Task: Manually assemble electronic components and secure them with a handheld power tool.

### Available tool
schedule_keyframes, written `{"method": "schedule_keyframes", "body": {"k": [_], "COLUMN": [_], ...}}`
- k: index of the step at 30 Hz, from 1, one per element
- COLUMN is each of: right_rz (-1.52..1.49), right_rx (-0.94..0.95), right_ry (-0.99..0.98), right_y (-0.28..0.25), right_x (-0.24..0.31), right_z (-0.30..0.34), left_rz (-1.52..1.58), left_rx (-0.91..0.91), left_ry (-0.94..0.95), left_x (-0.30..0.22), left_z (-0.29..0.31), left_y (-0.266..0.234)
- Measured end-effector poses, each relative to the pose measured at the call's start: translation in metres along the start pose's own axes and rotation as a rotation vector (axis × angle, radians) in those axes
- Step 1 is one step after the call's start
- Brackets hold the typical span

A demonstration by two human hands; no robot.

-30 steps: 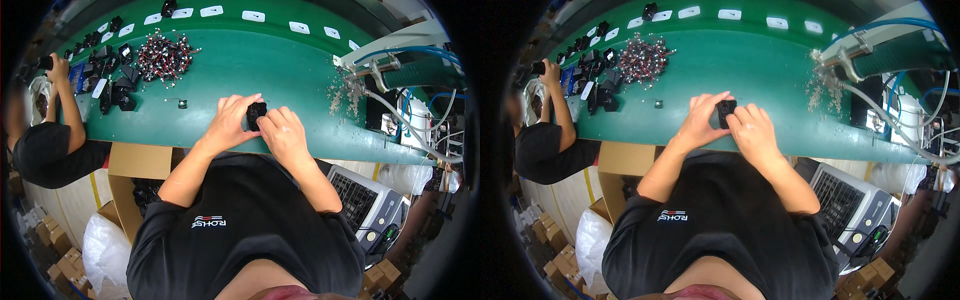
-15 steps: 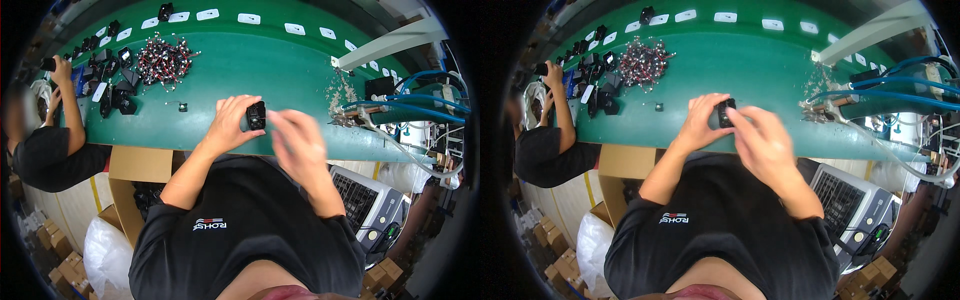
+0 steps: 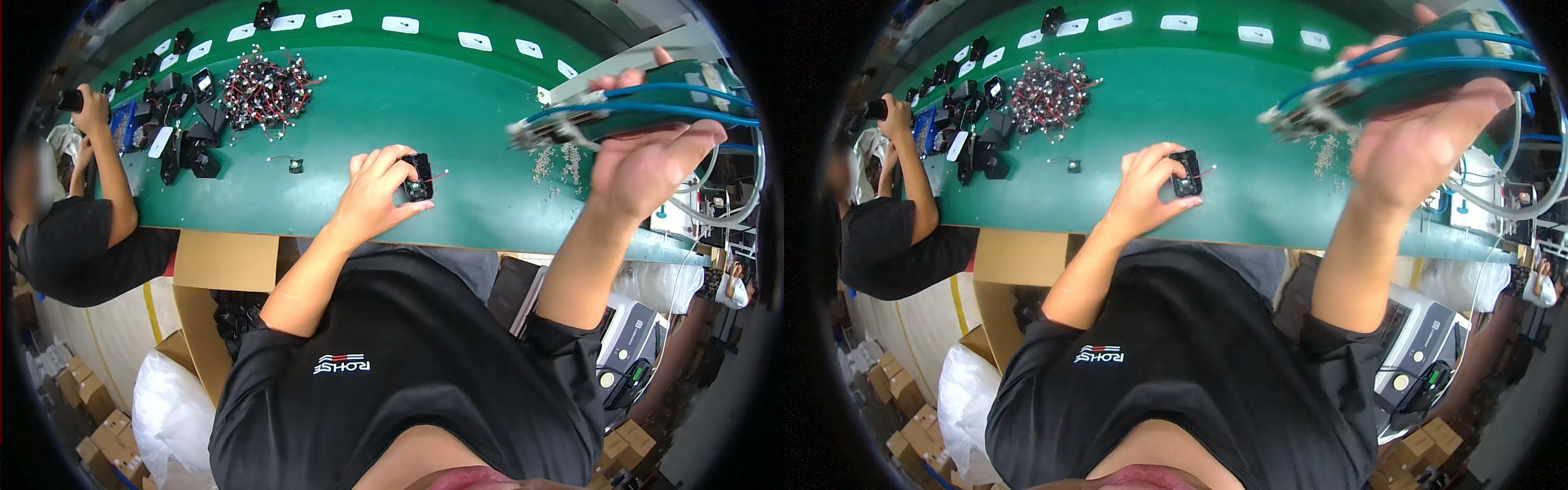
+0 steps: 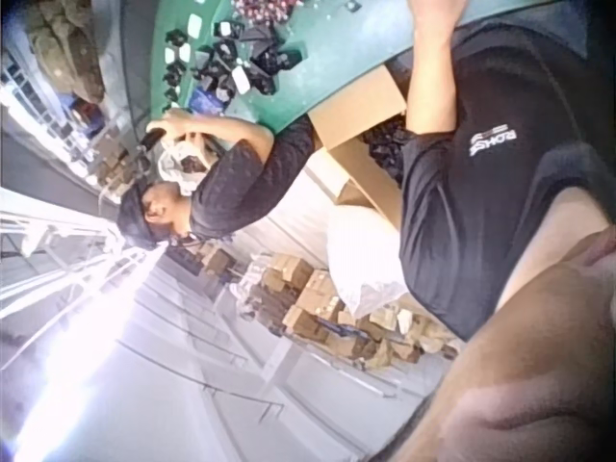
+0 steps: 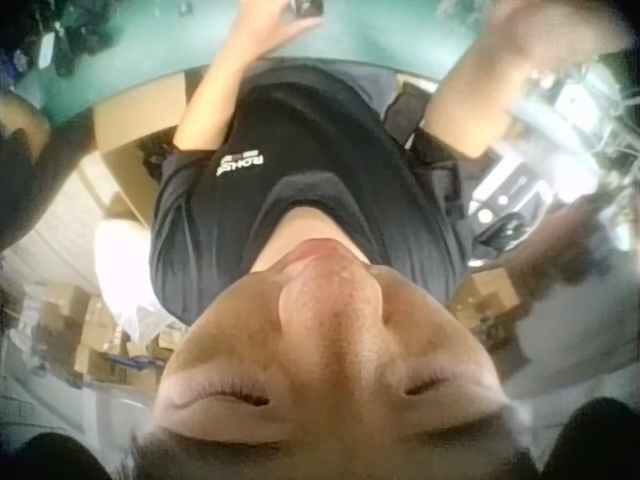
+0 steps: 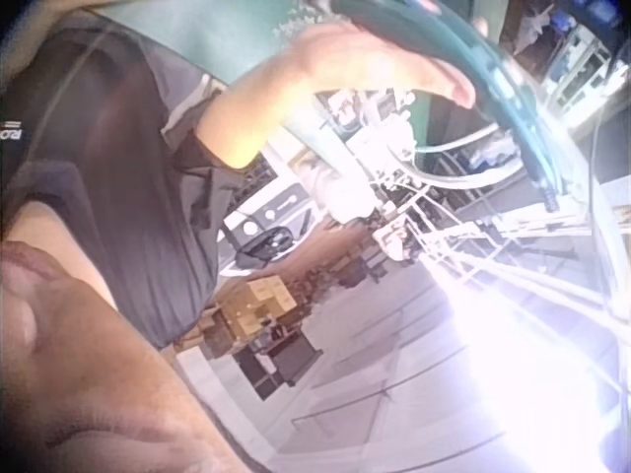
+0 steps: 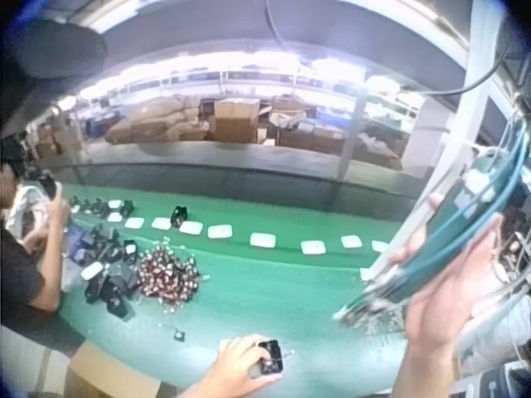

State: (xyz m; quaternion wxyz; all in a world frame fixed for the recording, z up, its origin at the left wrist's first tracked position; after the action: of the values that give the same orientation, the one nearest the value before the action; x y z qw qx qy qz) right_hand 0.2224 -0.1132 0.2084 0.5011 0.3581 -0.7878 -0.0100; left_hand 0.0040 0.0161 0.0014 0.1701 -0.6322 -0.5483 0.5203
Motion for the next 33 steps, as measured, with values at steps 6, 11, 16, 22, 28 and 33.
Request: {"method": "schedule_keyframes", "body": {"k": [6, 11, 16, 22, 28, 33], "right_rz": [-0.281, -0.675, -0.602, -0.593, -0.602, -0.618], "right_rx": [0.128, 0.268, 0.223, 0.211, 0.242, 0.250], "right_ry": [0.120, 0.214, 0.195, 0.197, 0.203, 0.219], "right_y": [0.028, 0.030, 0.030, 0.029, 0.028, 0.026], "right_x": [-0.019, -0.043, -0.047, -0.050, -0.053, -0.060], "right_z": [0.060, 0.086, 0.094, 0.097, 0.097, 0.102], "left_rz": [-0.038, -0.041, -0.039, -0.034, -0.011, -0.020], "left_rx": [-0.011, -0.016, -0.013, -0.002, -0.002, -0.034], "left_ry": [0.039, 0.027, 0.032, 0.033, 0.025, 0.065], "left_x": [-0.005, -0.005, -0.005, -0.005, -0.004, -0.007], "left_z": [-0.004, -0.004, -0.003, -0.004, -0.005, -0.005], "left_y": [-0.002, -0.001, -0.001, -0.001, -0.002, -0.003]}}
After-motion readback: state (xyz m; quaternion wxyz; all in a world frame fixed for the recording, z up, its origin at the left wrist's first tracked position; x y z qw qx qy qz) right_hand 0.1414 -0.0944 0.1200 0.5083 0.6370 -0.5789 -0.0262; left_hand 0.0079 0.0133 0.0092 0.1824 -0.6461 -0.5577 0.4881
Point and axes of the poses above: each hand's wrist, its own z-axis away from the middle knuckle, its own y-axis out of the palm, x = y × z, the point moved 2 cm from there along -z, towards the middle knuckle, and after that the axes turned 15 degrees about -z, right-handed, at the moved point
